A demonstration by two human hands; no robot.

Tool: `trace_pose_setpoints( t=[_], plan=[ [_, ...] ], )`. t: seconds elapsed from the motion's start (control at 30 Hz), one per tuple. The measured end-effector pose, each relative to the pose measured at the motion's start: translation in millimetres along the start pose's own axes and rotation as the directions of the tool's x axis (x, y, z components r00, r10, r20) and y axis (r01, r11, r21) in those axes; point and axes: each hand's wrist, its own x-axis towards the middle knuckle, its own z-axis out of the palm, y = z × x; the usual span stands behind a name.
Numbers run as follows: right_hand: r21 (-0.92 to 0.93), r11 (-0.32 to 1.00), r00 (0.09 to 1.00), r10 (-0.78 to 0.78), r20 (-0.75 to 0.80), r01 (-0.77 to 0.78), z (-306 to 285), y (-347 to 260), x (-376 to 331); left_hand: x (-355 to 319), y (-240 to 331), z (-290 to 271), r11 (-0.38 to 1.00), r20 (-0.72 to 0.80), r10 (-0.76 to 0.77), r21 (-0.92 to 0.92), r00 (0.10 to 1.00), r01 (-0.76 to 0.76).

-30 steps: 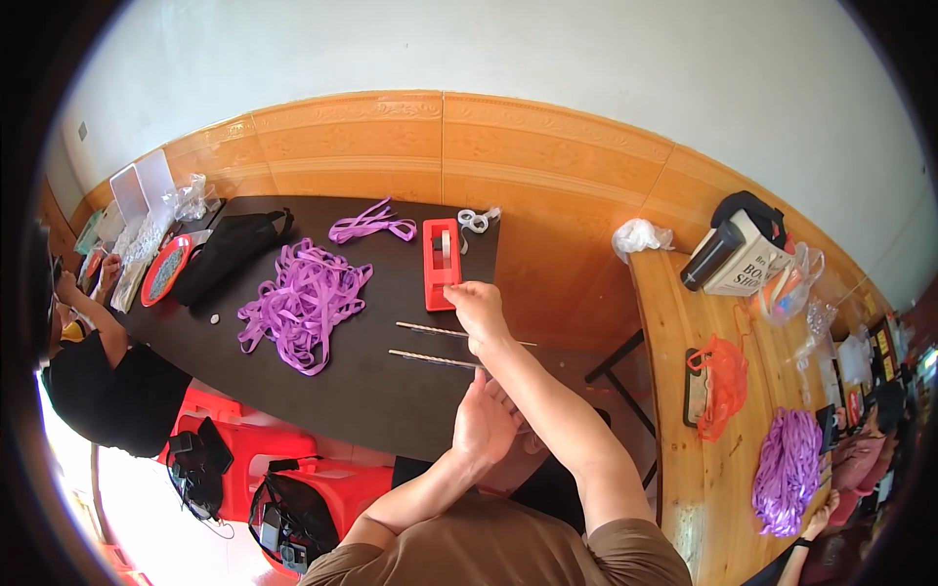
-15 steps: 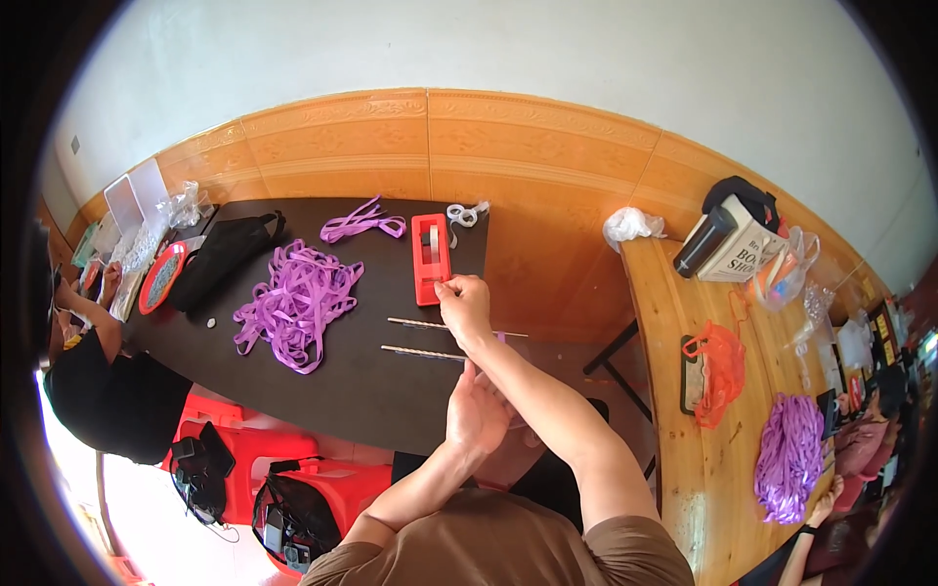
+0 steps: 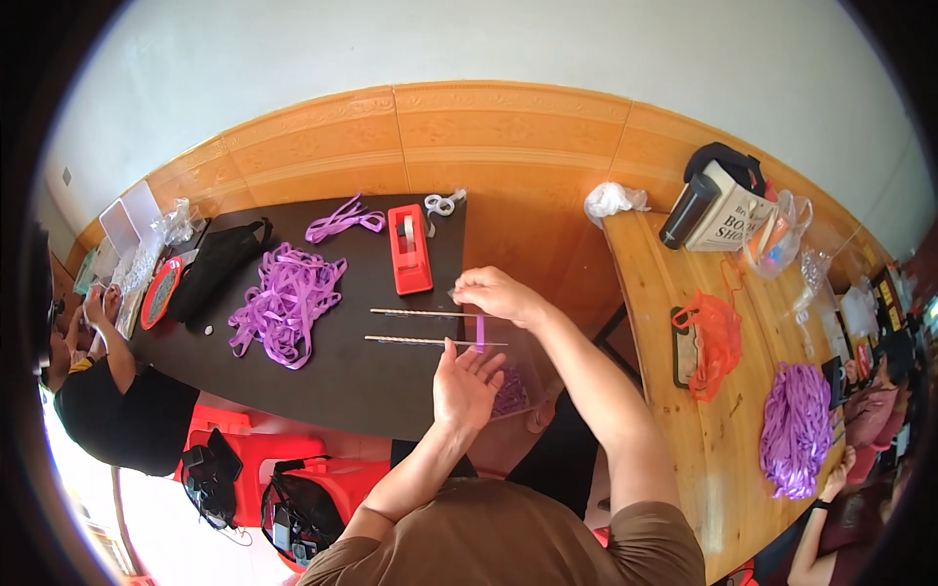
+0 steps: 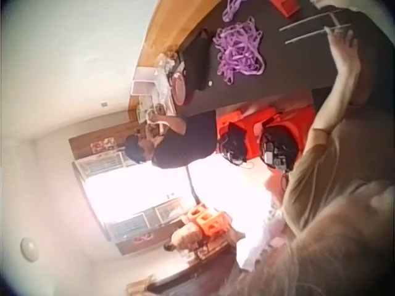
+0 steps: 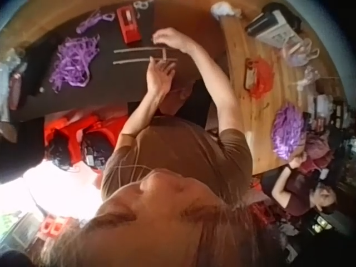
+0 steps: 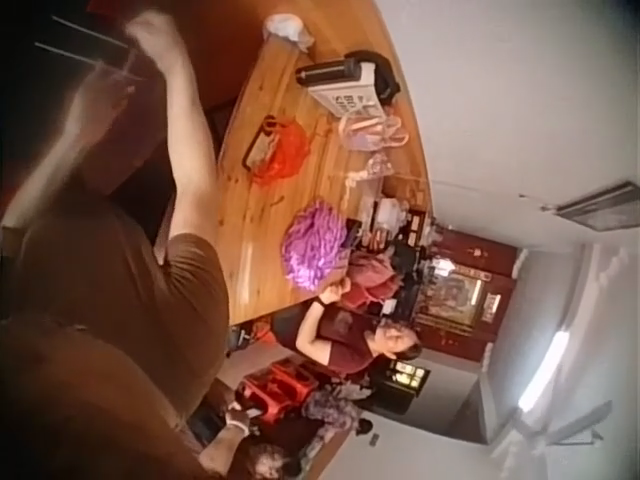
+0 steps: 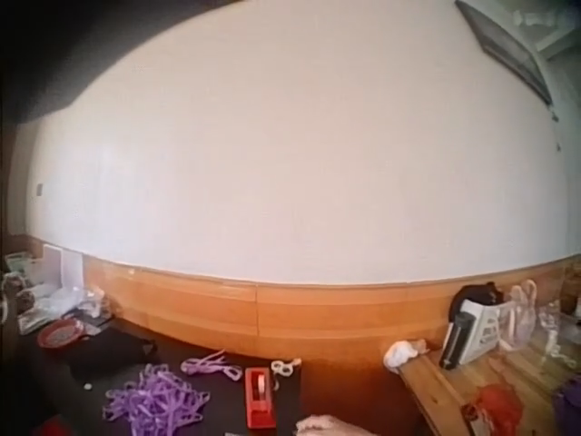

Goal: Using a jig and tape to create ribbon bows.

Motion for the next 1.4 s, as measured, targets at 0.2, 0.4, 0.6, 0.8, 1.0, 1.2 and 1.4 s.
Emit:
trace_pose_setpoints(
  t=[0.2,0.4,0.6,0.8,1.0,1.2,1.4],
  plan=[
    [-0.593,0.795,0.954,0.063,0.292,0.129,-38,8,-31,12,-16,11,0.998,-0.143,0.053,-0.021,0.988,-0.057],
    [-0.645,0.761,0.953,0.144,0.266,0.065,-27,3,-30,24,-27,8,0.985,-0.246,0.162,-0.021,0.956,-0.172],
    [-0.659,0.747,0.952,0.136,0.274,0.082,-25,10,-21,30,-32,8,0.976,-0.253,0.208,-0.014,0.945,-0.218],
    [-0.770,0.637,0.960,0.197,0.200,0.030,-17,8,-18,33,-34,11,0.968,-0.280,0.240,-0.002,0.929,-0.250],
    [-0.762,0.647,0.982,0.132,0.133,0.016,-13,9,-17,34,-35,11,0.965,-0.293,0.253,0.013,0.922,-0.261],
    [-0.681,0.721,0.989,0.146,-0.034,-0.130,-7,5,-14,37,-37,8,0.961,-0.295,0.266,0.010,0.918,-0.275],
    [-0.570,0.790,0.973,0.217,-0.081,-0.224,-14,15,-6,36,-36,20,0.950,-0.328,0.298,0.008,0.896,-0.313]
  ],
)
